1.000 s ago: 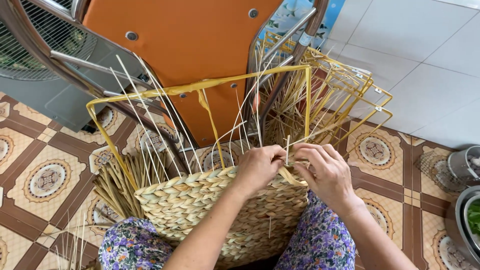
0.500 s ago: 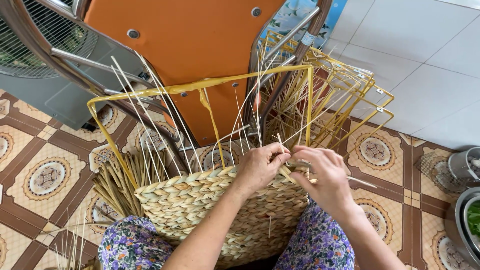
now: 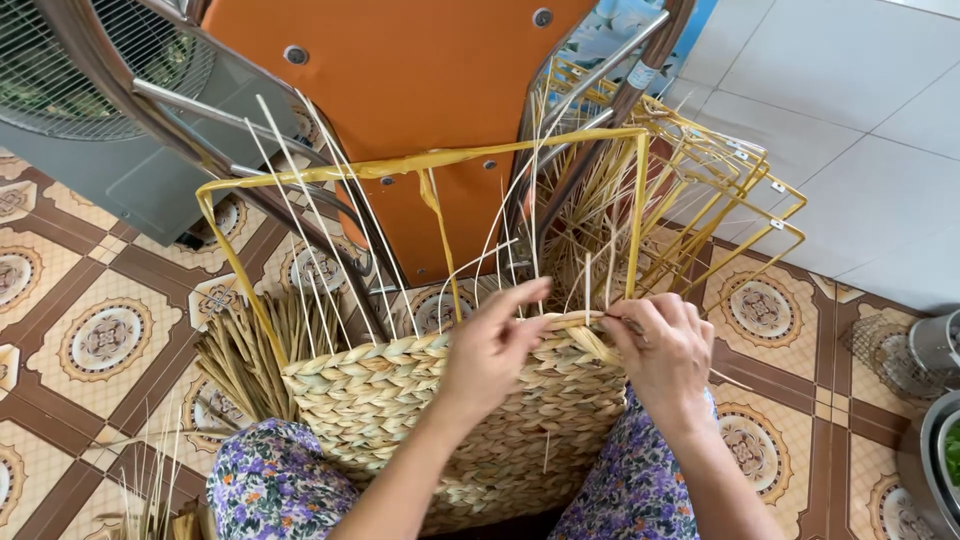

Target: Weaving a panel from dried water hyacinth fibers onto a metal furniture frame.

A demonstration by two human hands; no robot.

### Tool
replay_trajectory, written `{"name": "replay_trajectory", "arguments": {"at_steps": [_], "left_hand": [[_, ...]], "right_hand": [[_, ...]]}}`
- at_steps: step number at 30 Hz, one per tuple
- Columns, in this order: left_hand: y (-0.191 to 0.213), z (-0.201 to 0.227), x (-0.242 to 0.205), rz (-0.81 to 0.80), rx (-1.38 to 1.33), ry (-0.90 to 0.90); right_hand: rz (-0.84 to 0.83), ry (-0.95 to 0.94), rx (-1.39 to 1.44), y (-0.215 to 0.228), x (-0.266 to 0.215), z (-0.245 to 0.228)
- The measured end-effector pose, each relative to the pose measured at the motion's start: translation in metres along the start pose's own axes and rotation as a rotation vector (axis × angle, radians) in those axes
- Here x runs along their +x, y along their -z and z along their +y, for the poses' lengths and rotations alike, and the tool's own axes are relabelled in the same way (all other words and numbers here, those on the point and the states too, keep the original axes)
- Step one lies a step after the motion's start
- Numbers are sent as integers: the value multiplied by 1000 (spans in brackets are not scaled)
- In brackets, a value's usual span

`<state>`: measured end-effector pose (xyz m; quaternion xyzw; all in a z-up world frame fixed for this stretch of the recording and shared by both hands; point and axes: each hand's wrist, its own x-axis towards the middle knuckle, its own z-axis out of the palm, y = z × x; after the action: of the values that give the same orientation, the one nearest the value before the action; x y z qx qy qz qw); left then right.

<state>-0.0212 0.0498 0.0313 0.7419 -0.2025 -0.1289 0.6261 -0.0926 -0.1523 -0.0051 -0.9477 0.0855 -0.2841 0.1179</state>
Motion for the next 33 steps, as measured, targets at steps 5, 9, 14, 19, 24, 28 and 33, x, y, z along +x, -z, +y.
{"name": "replay_trajectory", "arguments": {"at_steps": [5, 9, 14, 19, 24, 28, 33], "left_hand": [[96, -71, -88, 498, -78, -132], [188, -158, -194, 972, 21, -47], [265, -265, -328, 1137, 186, 92], [281, -241, -383, 1032, 730, 463], [268, -180, -335, 441, 861, 1292], [261, -230, -328, 474, 907, 1080], [270, -253, -287, 565, 1203, 1188]], "right_hand": [[71, -70, 140, -5, -20, 8], [229, -107, 354, -6, -40, 12], [257, -162, 467, 8, -56, -9], [152, -238, 663, 11, -65, -30], [67, -301, 743, -9, -91, -13], [53, -346, 712, -4, -86, -22], [50, -365, 729, -1, -86, -26]]}}
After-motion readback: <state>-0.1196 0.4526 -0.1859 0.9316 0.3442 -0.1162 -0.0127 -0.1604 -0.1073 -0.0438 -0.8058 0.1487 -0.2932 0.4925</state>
